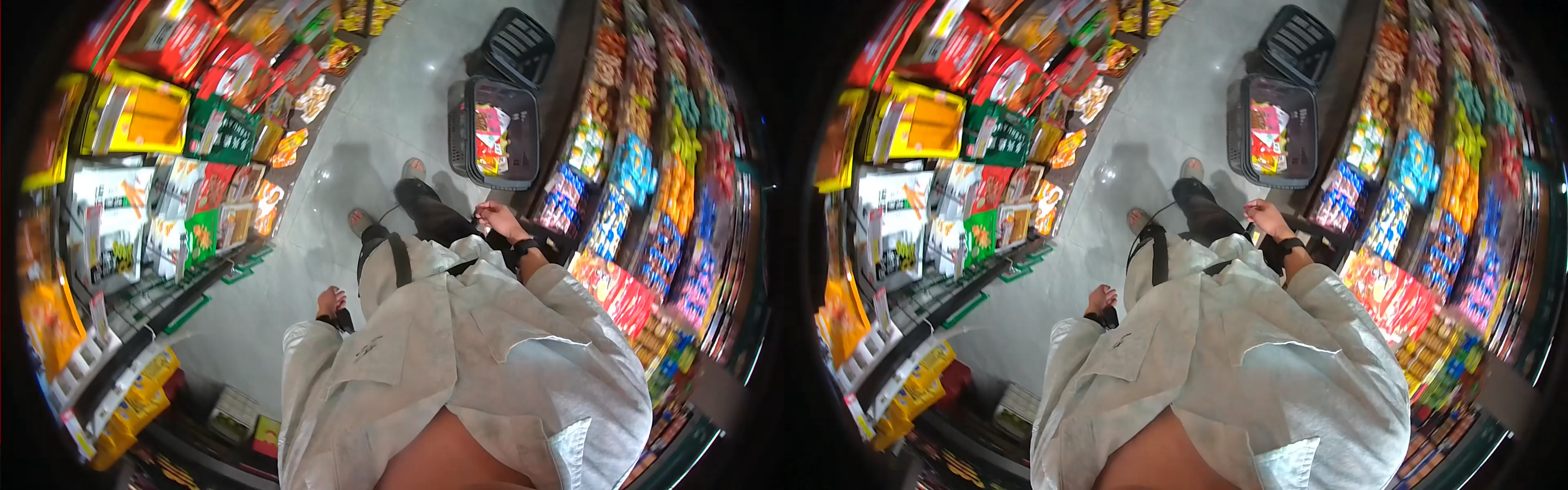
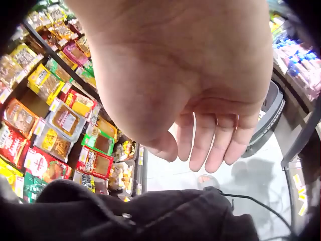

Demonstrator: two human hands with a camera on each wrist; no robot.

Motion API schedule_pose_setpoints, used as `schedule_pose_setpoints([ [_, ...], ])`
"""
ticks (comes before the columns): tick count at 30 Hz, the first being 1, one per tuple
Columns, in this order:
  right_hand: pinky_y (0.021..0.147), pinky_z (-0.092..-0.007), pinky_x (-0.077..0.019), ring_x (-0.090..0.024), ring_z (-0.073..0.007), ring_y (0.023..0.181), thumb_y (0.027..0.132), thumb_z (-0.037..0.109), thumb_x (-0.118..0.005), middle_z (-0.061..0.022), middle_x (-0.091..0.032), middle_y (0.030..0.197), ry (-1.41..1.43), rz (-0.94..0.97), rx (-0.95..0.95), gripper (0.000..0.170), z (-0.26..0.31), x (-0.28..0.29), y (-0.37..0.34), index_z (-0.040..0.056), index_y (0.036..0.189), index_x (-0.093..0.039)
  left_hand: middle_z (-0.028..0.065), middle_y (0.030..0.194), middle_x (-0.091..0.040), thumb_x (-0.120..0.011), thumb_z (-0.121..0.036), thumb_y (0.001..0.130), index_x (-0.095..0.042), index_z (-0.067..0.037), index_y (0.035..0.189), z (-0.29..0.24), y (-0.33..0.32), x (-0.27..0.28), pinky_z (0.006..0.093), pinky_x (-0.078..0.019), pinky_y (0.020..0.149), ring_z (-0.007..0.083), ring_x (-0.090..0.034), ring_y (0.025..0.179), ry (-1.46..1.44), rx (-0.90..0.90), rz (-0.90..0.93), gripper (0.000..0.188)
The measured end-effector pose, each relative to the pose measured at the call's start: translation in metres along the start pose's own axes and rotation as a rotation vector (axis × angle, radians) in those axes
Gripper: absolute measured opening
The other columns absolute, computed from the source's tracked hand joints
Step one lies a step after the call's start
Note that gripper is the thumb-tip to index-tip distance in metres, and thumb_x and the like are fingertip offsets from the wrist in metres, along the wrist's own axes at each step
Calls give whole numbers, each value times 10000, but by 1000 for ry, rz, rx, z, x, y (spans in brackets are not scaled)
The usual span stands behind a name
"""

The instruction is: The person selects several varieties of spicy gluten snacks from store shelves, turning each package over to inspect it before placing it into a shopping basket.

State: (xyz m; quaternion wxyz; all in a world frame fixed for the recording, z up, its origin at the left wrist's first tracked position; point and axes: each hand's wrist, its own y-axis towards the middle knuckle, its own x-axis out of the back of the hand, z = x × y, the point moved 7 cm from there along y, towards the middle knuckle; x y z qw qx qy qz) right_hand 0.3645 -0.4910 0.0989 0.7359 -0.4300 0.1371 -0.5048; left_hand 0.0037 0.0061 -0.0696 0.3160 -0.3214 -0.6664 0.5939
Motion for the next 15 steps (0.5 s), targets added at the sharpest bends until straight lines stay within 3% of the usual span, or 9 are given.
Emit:
schedule_pose_setpoints([
  [2,678,-226,-492,-610,-82,777,957,219,-595,-21,-703,978,81,-63,17,320,-10,-13,-5,75,1237,-656,108,952,-703,-577,-275,933,-593,-60,1105,-14,-14,1,336,-551,601,219,-659,728,-106,-7,-41,276],
  [5,690,-229,-499,-617,-84,778,963,231,-568,-26,-692,985,-80,-19,-101,308,-55,3,-28,39,1182,-670,105,959,-700,-576,-276,933,-596,-69,1123,-25,-60,-37,335,-557,623,219,-659,756,53,-31,-29,282],
  [6,763,-290,-525,-663,-156,848,961,257,-557,-59,-709,992,-171,-39,-177,325,-68,7,-34,22,1143,-688,104,961,-695,-576,-273,931,-598,-74,1142,-29,-63,-46,342,-552,641,221,-657,777,72,-65,9,291],
  [9,842,-357,-527,-682,-237,936,950,276,-566,-96,-725,976,-174,-64,-139,343,-112,9,-13,25,1140,-700,105,951,-686,-581,-262,921,-597,-69,1148,-53,-58,-62,352,-542,649,223,-647,766,144,-145,-41,299],
  [10,888,-375,-516,-677,-267,998,939,275,-575,-138,-730,984,-326,-32,-23,332,-113,13,-3,22,1100,-717,106,944,-684,-581,-257,919,-596,-65,1152,-63,-59,-69,354,-538,650,221,-644,760,147,-164,-55,302],
  [13,799,-425,-538,-704,-316,857,933,354,-538,-179,-709,889,-476,-5,399,383,-102,27,14,18,1032,-694,106,921,-680,-582,-246,913,-591,-56,1161,-89,-69,-108,358,-531,648,216,-636,737,194,-234,-97,313],
  [14,812,-432,-533,-696,-339,852,916,372,-539,-184,-717,920,-304,39,82,392,-112,40,18,21,980,-701,104,911,-680,-583,-243,911,-589,-54,1164,-97,-73,-125,358,-531,643,213,-634,728,236,-264,-112,316],
  [15,813,-426,-533,-698,-330,857,910,370,-545,-178,-721,916,-263,50,68,386,-108,47,17,22,955,-707,102,902,-679,-583,-241,910,-586,-51,1167,-107,-80,-142,358,-531,639,210,-632,720,280,-296,-127,319],
])
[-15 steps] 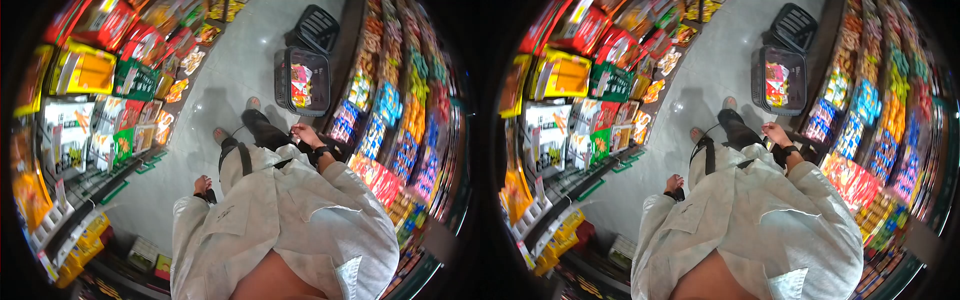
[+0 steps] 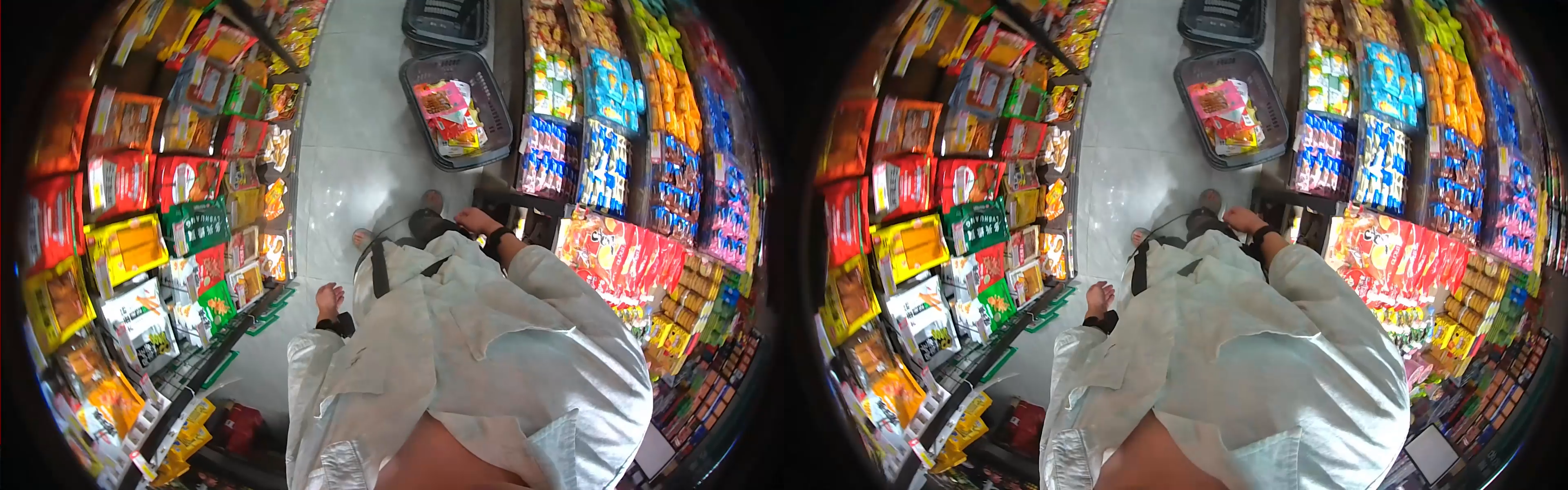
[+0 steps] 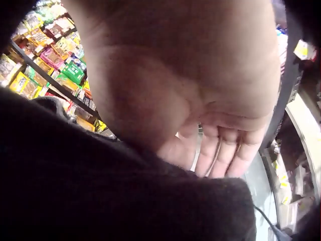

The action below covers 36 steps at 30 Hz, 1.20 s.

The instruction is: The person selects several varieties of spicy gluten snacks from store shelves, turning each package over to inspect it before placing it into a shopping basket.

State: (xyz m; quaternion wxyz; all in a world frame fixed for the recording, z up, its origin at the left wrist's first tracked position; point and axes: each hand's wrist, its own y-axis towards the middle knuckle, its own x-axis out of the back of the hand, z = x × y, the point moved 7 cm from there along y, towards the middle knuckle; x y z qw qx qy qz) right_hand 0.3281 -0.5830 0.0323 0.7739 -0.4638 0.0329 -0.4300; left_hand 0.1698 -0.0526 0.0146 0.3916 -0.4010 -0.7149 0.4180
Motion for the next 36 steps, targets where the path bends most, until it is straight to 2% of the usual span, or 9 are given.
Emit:
schedule_pose_setpoints([
  [3,762,-394,-535,-707,-282,799,878,343,-583,-134,-734,844,188,-66,-24,346,-18,23,9,27,845,-722,114,884,-686,-599,-217,911,-642,-22,1068,-59,-18,-75,369,-538,719,226,-645,777,313,-184,163,254],
  [5,722,-383,-535,-702,-255,752,875,324,-593,-116,-727,797,316,-90,-8,329,-30,30,14,25,838,-722,100,904,-719,-628,-188,901,-703,8,981,-120,-29,-131,350,-519,822,241,-667,869,724,-695,155,225],
  [9,661,-336,-530,-674,-186,723,892,336,-611,-84,-711,836,433,-46,-52,329,-57,31,22,23,919,-708,69,851,-677,-629,-157,919,-650,6,988,-216,-109,-260,270,-497,732,128,-614,776,505,-452,560,178],
  [12,700,-337,-535,-676,-190,778,900,355,-618,-84,-713,894,411,-74,-135,353,-65,31,7,19,966,-701,57,850,-674,-612,-120,914,-638,-8,982,-261,-140,-332,257,-486,695,108,-598,742,550,-518,537,134],
  [22,653,-351,-545,-681,-202,753,920,345,-584,-93,-712,846,701,-329,-353,353,-115,38,4,14,937,-706,183,1017,-718,-713,-380,845,-670,-6,1143,-312,28,-413,350,-519,881,271,-681,995,1333,-630,472,480],
  [24,631,-327,-537,-672,-166,749,931,313,-584,-72,-711,844,952,-334,-504,315,-106,42,-1,24,945,-707,281,1318,-587,-737,-499,830,-453,49,1410,-317,59,-415,393,-461,1024,330,-589,1223,1187,-278,518,847],
  [29,649,-279,-518,-655,-132,748,955,269,-580,-50,-701,844,953,-314,-421,273,-80,98,69,34,1060,-671,265,1432,-515,-728,-565,809,-167,55,1546,-325,84,-464,407,-415,1100,367,-497,1345,1494,-209,893,1115],
  [32,705,-269,-511,-632,-107,761,996,190,-545,-45,-677,896,627,-347,-385,216,-61,141,138,13,1075,-641,334,1429,-469,-806,-564,714,15,-83,1596,-314,93,-472,462,-451,1061,454,-501,1310,1902,-73,628,1298],
  [36,724,-284,-520,-642,-123,782,971,209,-612,-61,-691,874,1124,-380,-249,214,-65,158,249,25,1067,-661,357,1370,-440,-824,-548,698,131,-162,1587,-312,87,-493,539,-479,993,513,-523,1220,2044,-222,426,1360],
])
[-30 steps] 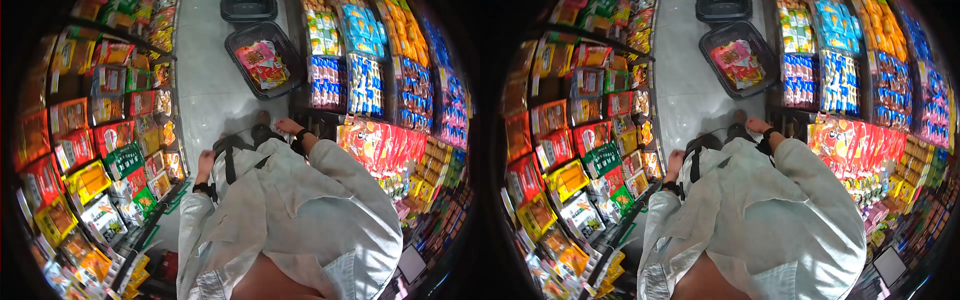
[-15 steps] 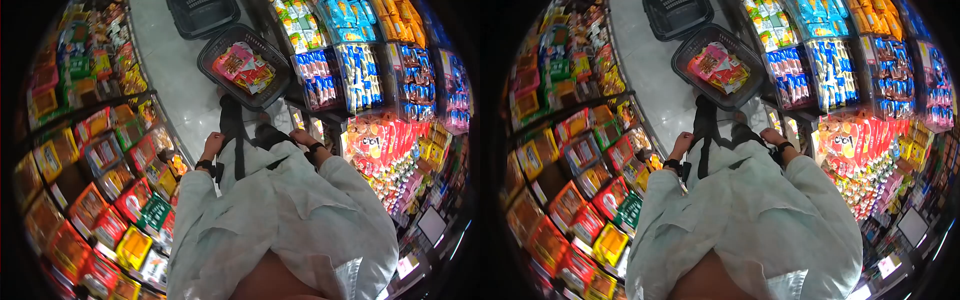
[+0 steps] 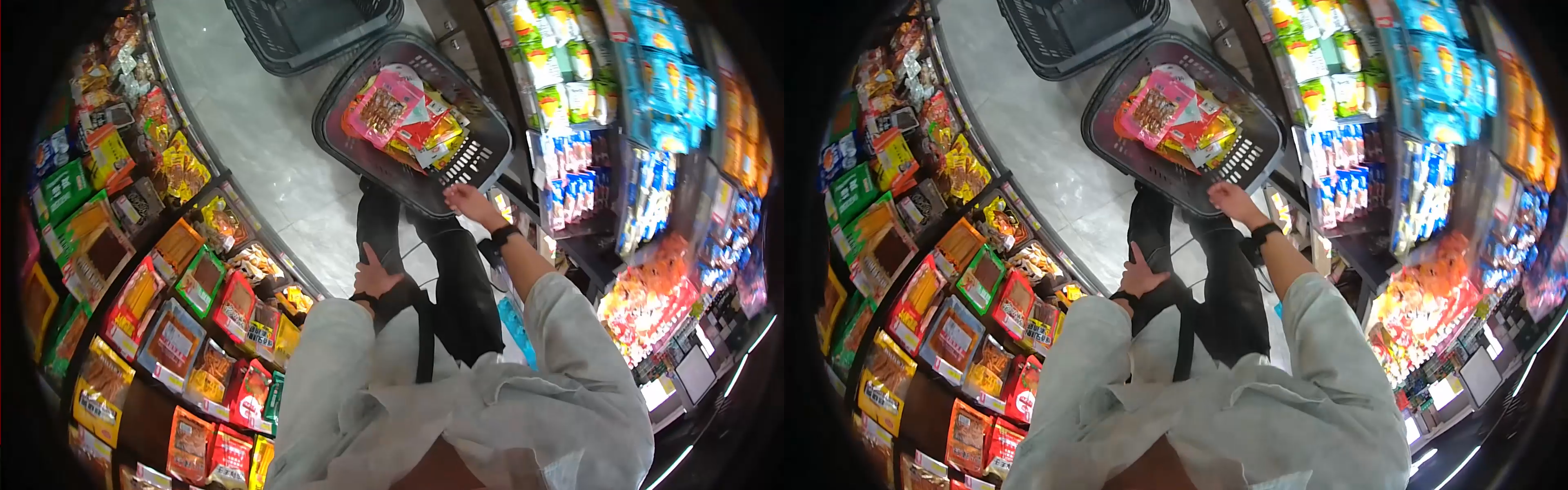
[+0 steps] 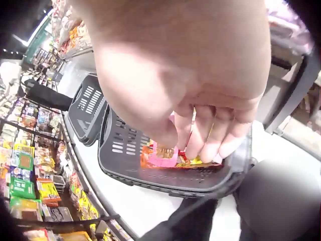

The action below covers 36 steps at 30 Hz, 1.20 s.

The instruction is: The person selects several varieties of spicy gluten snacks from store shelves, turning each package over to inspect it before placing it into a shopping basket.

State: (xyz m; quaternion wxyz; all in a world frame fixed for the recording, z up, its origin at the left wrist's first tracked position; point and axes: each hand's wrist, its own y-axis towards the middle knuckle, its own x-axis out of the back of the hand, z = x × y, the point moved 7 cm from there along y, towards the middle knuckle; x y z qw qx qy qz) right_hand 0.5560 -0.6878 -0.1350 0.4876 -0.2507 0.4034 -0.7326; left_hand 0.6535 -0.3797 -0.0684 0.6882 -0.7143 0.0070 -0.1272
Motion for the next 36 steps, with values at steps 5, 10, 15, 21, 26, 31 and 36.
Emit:
schedule_pose_setpoints([
  [5,872,-403,-522,-693,-306,970,964,292,-580,-136,-728,1032,-471,-62,94,286,-21,-28,131,66,1080,-713,331,1269,-449,-835,-507,702,110,-140,1589,3,16,-12,565,-499,912,502,-546,1118,73,-24,-88,1347],
  [10,1098,-487,-417,-473,-424,1322,952,166,-499,-180,-436,1511,-1080,133,-4,361,-86,-71,220,141,1284,-638,322,1208,-475,-830,-441,733,40,-83,1591,11,12,-13,542,-519,845,455,-572,1022,74,-61,-109,1273],
  [15,1114,-483,-410,-416,-451,1362,902,91,-481,-241,-365,1522,-1123,152,-104,416,-139,-76,267,58,1300,-596,325,1190,-466,-830,-450,735,61,-89,1590,25,21,-43,538,-511,847,463,-572,1008,56,-32,-87,1287],
  [21,987,-446,-493,-614,-383,1157,800,38,-499,-230,-659,1196,-813,210,54,429,-102,-51,217,5,1210,-620,318,1210,-452,-831,-476,727,77,-102,1591,12,15,-45,524,-518,829,435,-568,995,8,-4,-120,1308],
  [26,1037,-360,-440,-591,-278,1212,844,-6,-541,-139,-659,1268,-415,364,359,448,28,-31,58,18,1284,-623,287,1253,-447,-844,-499,693,87,-150,1597,-17,6,-28,529,-519,861,444,-544,1082,-52,47,-220,1343],
  [31,1069,-288,-401,-563,-166,1228,990,81,-564,-78,-649,1309,-133,258,253,358,162,-10,-128,2,1335,-617,384,1398,-413,-810,-575,693,-6,-152,1607,-39,19,-36,559,-444,1024,515,-490,1252,-107,51,-158,1289],
  [36,1028,-302,-441,-607,-153,1152,990,116,-587,-98,-673,1258,71,371,395,324,245,-15,-276,-29,1272,-655,155,1218,-663,-690,-340,871,-651,-26,1208,-48,-26,-3,409,-516,952,283,-663,1034,-557,-614,-360,463],
])
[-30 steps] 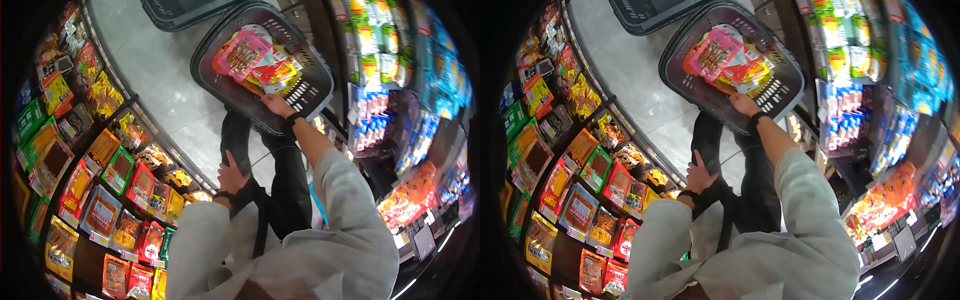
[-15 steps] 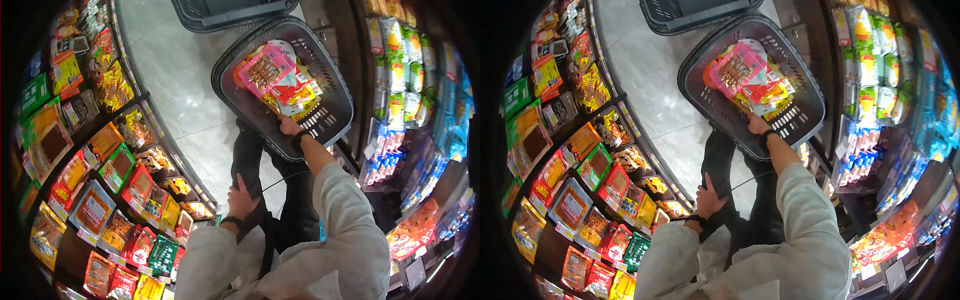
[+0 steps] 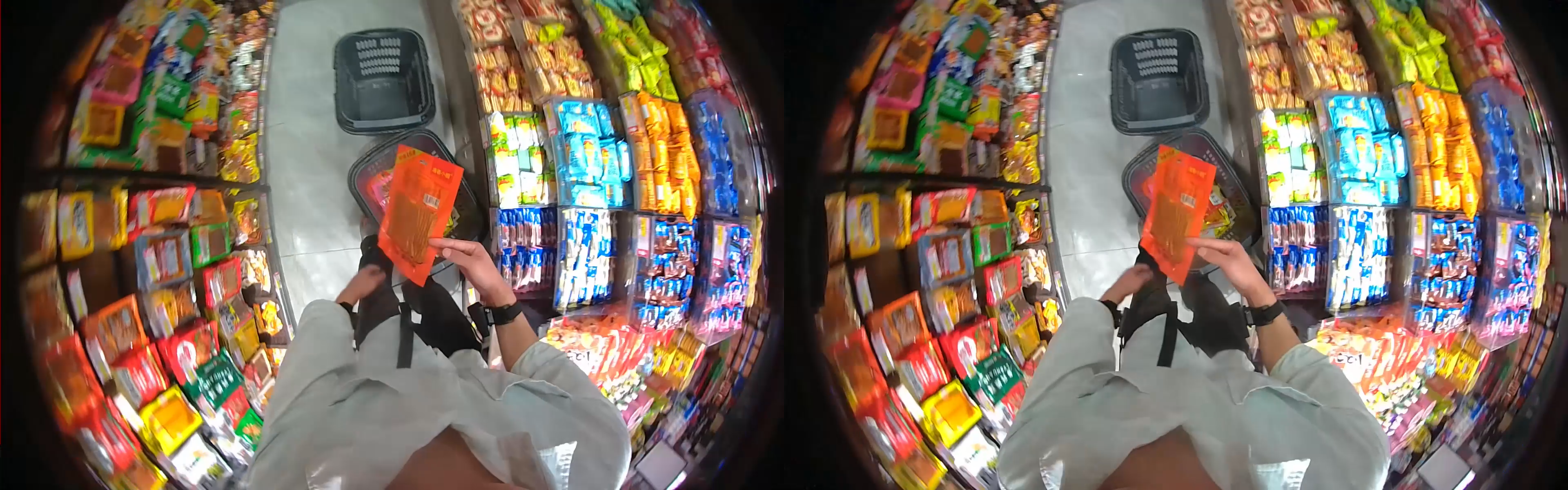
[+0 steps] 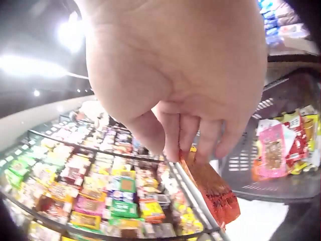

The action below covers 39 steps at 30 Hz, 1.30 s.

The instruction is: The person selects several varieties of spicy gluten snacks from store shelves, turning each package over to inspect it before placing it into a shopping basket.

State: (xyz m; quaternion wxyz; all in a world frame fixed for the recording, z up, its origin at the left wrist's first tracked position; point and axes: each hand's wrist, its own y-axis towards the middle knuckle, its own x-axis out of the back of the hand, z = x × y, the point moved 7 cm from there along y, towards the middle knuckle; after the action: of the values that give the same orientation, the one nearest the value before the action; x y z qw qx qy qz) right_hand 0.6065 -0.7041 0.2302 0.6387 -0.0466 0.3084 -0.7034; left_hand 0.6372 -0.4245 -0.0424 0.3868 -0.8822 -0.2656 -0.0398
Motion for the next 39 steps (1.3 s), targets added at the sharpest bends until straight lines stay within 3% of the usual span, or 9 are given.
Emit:
schedule_pose_setpoints([
  [1,1041,-315,-444,-617,-171,1160,989,125,-599,-119,-675,1258,56,42,27,330,10,-11,-15,-35,1272,-651,124,1250,-649,-660,-240,903,-611,-52,1256,-44,-32,23,384,-531,916,240,-669,973,-353,88,78,403],
  [2,1054,-328,-446,-626,-189,1169,988,135,-610,-140,-677,1258,117,89,51,336,19,-25,-27,-41,1273,-648,14,888,-613,-548,-269,972,-617,-72,1085,-122,-94,57,291,-521,796,138,-582,782,-781,124,-142,237],
  [3,1048,-360,-462,-636,-213,1157,983,155,-626,-138,-687,1234,141,131,34,323,27,-39,-40,-43,1235,-668,22,959,-648,-481,-271,1015,-619,-90,1152,-115,-110,68,308,-517,828,134,-613,854,-1082,95,-222,266],
  [4,1047,-361,-463,-638,-210,1152,982,160,-630,-137,-690,1225,144,186,25,320,30,-53,-49,-46,1222,-673,44,1043,-673,-435,-329,1045,-597,-70,1224,-167,-161,95,312,-506,862,134,-633,934,-1136,-70,-304,355],
  [8,1038,-363,-469,-648,-199,1126,976,186,-645,-125,-705,1187,163,416,-35,306,19,-111,-81,-50,1165,-695,60,1106,-679,-505,-305,1041,-542,-78,1309,-221,-304,121,312,-497,874,134,-638,996,-1073,-184,-512,353],
  [17,840,-235,-509,-641,-85,980,945,21,-644,-51,-703,1105,-176,652,46,244,8,-217,-159,12,1189,-646,32,1127,-654,-628,-58,973,-542,-32,1216,-176,-482,42,281,-484,898,96,-602,1008,-1014,-283,-1110,259],
  [24,872,-273,-530,-663,-121,976,927,-51,-628,-84,-707,1089,-76,651,-17,379,-49,-300,-215,60,1261,-486,37,1131,-642,-619,-56,976,-551,-19,1180,-132,-587,-3,280,-468,928,103,-588,1018,-901,-365,-1262,219],
  [32,893,-260,-496,-641,-89,995,963,33,-599,-23,-703,1097,-383,810,-32,203,-143,-404,-304,-8,1153,-657,60,1187,-636,-623,-70,971,-513,17,1322,-26,-710,-80,288,-479,927,115,-591,1058,-879,-475,-1303,377],
  [39,933,-264,-474,-600,-74,1073,991,54,-548,-18,-664,1184,-471,998,-38,274,-199,-510,-372,-9,1249,-615,57,1177,-638,-624,-65,968,-526,15,1303,40,-810,-143,279,-488,909,109,-597,1041,-1008,-191,-1479,358],
])
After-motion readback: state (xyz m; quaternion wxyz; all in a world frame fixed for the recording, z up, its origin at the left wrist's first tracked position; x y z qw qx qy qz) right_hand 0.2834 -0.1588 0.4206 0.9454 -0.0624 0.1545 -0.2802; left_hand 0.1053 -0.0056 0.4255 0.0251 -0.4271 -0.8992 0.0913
